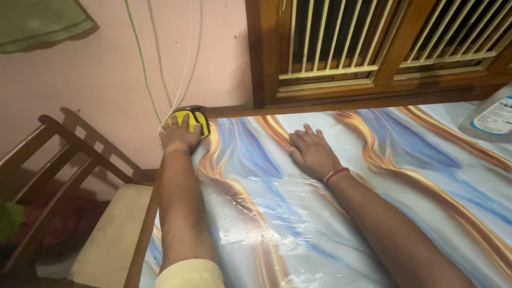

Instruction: The person wipes a table surface with a yellow sponge, repeatedly spraying a cleaning solution from a spray bottle and wiping the surface in circular and back-and-forth motions. The person handles the sponge and spray bottle throughout the task.

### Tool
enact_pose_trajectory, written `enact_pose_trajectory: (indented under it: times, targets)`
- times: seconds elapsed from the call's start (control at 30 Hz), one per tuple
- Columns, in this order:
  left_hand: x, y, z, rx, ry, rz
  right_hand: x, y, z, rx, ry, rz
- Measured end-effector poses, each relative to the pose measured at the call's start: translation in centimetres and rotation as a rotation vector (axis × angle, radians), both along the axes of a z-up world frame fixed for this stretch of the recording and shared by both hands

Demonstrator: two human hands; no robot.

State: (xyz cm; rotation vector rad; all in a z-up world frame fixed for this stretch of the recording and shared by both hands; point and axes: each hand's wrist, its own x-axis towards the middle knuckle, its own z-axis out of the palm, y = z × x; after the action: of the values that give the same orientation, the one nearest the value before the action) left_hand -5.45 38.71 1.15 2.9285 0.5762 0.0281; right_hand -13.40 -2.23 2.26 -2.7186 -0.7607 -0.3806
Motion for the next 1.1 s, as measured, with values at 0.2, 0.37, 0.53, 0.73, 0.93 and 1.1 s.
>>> enact_pose_trajectory:
  times: [0.2, 0.37, 0.53, 0.73, 0.93, 1.1]
  targets:
    - [-0.9, 0.5, -0.7, 0.095, -0.003, -0.08, -0.4, 0.5, 0.7, -0.101, -0.054, -0.033]
    - [-3.7, 0.7, -0.7, 0.004, 0.003, -0.096, -0.7, 0.7, 1.0, -0.219, -0.102, -0.056]
    - [-7.3, 0.4, -0.5, -0.002, 0.007, -0.102, -1.8, 0.7, 0.5, -0.236, -0.148, -0.037]
    - [-11.3, -0.3, 0.4, -0.033, 0.041, -0.081, -5.2, -0.3, 0.9, -0.231, -0.116, 0.001]
    - [-14.8, -1.0, 0.3, -0.052, 0.053, -0.042, -9.2, -1.8, 1.4, -0.185, -0.086, 0.027]
    - [-16.5, -0.9, -0.4, -0.015, 0.047, -0.05, -11.3, -3.2, 1.8, -0.159, -0.041, 0.018]
